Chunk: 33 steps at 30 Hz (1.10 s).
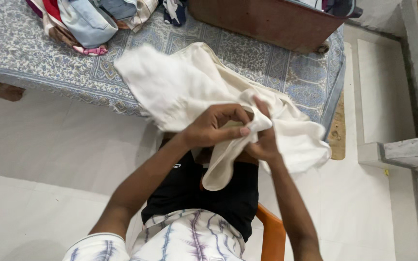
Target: The person picks up several garments from a bed, including a white shawl, a grey t-shirt, and dark shorts, folds each one by hand, and places them into an open suitcase.
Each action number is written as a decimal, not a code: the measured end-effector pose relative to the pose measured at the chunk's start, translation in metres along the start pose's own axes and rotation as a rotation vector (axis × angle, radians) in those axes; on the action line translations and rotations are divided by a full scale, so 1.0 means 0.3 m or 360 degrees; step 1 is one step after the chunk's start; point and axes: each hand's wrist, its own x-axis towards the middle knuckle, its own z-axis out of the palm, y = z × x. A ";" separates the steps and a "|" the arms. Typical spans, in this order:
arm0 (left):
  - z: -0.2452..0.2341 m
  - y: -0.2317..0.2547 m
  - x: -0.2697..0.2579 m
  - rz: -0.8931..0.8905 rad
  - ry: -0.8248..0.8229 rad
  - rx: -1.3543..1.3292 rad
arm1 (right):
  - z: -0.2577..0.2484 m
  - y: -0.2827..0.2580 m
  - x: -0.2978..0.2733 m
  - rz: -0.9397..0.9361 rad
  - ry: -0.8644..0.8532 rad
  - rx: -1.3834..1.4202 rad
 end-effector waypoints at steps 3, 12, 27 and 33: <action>0.011 0.045 -0.056 -0.0111 0.0028 0.0568 | 0.095 0.014 -0.004 -0.0105 0.0149 0.0049; -0.041 0.116 -0.306 0.0086 0.0527 0.1379 | 0.108 -0.163 0.057 0.0096 0.0531 0.0265; -0.009 -0.714 -0.632 -0.0579 0.0593 0.0951 | 0.264 -0.447 0.061 -0.0229 0.0046 0.0895; -0.019 -0.868 -0.611 -0.0468 0.0846 0.0901 | 0.180 -0.356 -0.014 -0.0024 0.0590 0.1395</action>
